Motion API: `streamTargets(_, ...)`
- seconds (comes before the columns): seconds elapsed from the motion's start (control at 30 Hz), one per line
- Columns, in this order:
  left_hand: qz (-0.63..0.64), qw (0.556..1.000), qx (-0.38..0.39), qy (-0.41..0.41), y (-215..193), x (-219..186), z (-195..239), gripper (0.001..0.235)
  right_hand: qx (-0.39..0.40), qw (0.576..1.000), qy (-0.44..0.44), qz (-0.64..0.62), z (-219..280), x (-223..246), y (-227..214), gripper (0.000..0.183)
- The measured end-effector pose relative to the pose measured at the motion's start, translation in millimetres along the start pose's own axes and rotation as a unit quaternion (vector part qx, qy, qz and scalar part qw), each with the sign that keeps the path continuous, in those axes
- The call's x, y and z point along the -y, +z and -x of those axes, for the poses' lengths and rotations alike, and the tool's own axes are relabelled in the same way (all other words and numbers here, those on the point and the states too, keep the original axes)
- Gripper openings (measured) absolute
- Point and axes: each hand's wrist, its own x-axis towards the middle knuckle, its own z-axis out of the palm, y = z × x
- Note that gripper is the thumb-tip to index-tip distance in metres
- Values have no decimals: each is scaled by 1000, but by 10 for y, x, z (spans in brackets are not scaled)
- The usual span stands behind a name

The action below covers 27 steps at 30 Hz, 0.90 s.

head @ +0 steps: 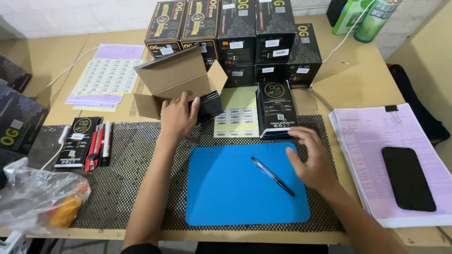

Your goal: The person removes a phone screen from a plastic sleeve, applies a sticker to the back of the component, writes on the sticker with a pen, and returns the screen to the sleeve.

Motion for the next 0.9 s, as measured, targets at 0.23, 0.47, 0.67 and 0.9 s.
streamTargets(0.23,15,955,-220,197,-322,-735,560,32,13,994,75,83,-188,-197,-13,55)
streamTargets(0.47,92,963,-148,207,-191,-1019,937,19,-55,975,207,53,-206,-442,75,37)
streamTargets(0.67,99,977,-92,164,-33,-939,999,19,-82,969,232,14,-228,-598,187,52)
streamTargets(0.9,129,977,-91,144,-125,-957,979,18,-175,922,338,-69,-176,-566,154,41)
